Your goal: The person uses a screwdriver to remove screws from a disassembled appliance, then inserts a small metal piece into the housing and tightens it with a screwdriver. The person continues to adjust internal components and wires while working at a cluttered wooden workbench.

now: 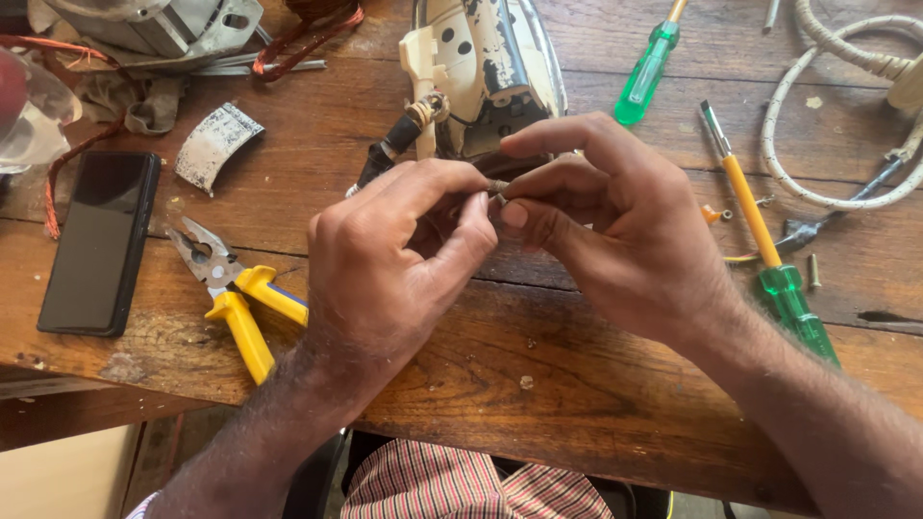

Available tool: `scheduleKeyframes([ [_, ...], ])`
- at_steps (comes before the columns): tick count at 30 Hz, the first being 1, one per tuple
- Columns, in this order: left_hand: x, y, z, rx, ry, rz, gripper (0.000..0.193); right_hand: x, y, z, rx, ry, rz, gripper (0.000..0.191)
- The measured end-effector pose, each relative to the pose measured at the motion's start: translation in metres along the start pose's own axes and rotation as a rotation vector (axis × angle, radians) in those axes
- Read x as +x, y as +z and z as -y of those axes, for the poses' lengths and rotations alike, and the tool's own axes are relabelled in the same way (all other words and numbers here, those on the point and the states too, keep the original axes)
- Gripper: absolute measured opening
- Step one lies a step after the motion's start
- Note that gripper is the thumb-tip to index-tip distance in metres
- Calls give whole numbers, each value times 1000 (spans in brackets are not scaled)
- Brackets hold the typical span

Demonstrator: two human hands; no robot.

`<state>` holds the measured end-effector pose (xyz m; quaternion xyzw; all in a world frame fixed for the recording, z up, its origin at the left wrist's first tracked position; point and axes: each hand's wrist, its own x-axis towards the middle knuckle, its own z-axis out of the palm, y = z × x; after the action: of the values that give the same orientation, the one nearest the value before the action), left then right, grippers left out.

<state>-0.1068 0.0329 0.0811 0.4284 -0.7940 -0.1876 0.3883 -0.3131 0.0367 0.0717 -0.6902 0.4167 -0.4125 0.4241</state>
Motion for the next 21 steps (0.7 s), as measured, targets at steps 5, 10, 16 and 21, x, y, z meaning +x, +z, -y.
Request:
scheduleKeyframes([
  [5, -2, -1, -1, -55, -35, 37, 16, 1, 1, 0, -6, 7, 12, 36],
  [10, -1, -1, -1, -76, -69, 43, 16, 0, 3, -3, -13, -5, -16, 23],
  [16, 1, -1, -2, -90, -74, 36, 17, 0, 2, -8, 16, -25, -16, 15],
  [21, 1, -3, -2, -86, -98, 75, 18, 2, 1, -7, 95, 13, 3, 16],
])
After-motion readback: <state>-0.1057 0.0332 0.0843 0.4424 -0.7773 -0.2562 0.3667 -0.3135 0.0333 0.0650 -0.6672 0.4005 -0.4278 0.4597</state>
